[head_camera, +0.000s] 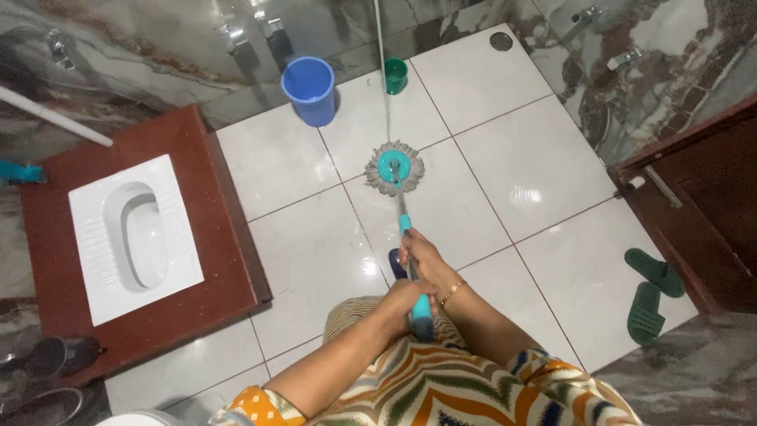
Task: Mopping the floor of a bathroom using a spin mop.
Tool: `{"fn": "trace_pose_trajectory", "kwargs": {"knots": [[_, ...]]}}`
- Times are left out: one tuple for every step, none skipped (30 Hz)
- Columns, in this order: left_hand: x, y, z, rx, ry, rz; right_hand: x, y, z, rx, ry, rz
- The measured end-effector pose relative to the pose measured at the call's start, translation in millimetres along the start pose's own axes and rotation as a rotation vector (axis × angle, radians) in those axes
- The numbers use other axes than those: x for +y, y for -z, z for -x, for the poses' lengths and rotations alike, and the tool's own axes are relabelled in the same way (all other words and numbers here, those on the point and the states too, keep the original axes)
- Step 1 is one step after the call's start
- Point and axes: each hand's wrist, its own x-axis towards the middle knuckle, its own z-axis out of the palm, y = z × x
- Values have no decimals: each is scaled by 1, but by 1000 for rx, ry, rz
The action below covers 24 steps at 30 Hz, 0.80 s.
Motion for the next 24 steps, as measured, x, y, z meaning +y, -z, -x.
{"fn": "trace_pose_trajectory", "kwargs": {"knots": [[0,3,-6,-3,3,-2,-4,-3,-2,4,1,-3],[1,6,-13,9,-9,61,-9,-5,-5,13,4,-30],[3,9,-20,25,-24,127,-14,-9,-9,19,5,-57],[3,14,-30,27,-22,127,-18,-12,-12,19,2,-58],[5,20,-40,29,-49,76,-23,-16,-16,33,1,-66],[8,26,-51,31,-76,24,-28,-21,-22,47,-1,-74],[16,26,-51,34,-73,28,-34,-25,-25,47,-6,-73],[25,26,-53,36,-78,13,-41,-28,-28,50,-5,-59],[36,26,-55,40,-84,0,-50,-33,-34,51,-5,-43],[47,26,-60,43,-82,4,-57,-35,-44,50,-10,-41],[58,24,-66,66,-76,49,-65,-36,-55,51,3,-8],[70,22,-72,90,-70,93,-75,-37,-65,52,17,24],[88,17,-73,93,-67,95,-87,-40,-77,52,12,23],[107,12,-75,93,-79,87,-99,-43,-88,39,23,2],[125,7,-76,92,-91,79,-112,-46,-99,27,35,-20],[141,5,-86,96,-88,80,-125,-49,-110,27,29,-22],[159,2,-97,100,-82,43,-142,-53,-122,44,32,-56],[175,0,-107,105,-76,6,-157,-57,-133,61,34,-90],[193,-3,-118,107,-70,6,-171,-57,-149,64,28,-93],[209,-5,-128,102,-82,-37,-183,-57,-165,45,52,-100],[222,-7,-138,96,-91,-82,-191,-56,-179,30,75,-110],[231,-9,-144,97,-81,-85,-199,-56,-185,35,69,-117],[242,-11,-150,107,-66,-96,-210,-56,-192,19,97,-114],[251,-14,-156,116,-51,-107,-220,-55,-196,3,126,-110]]}}
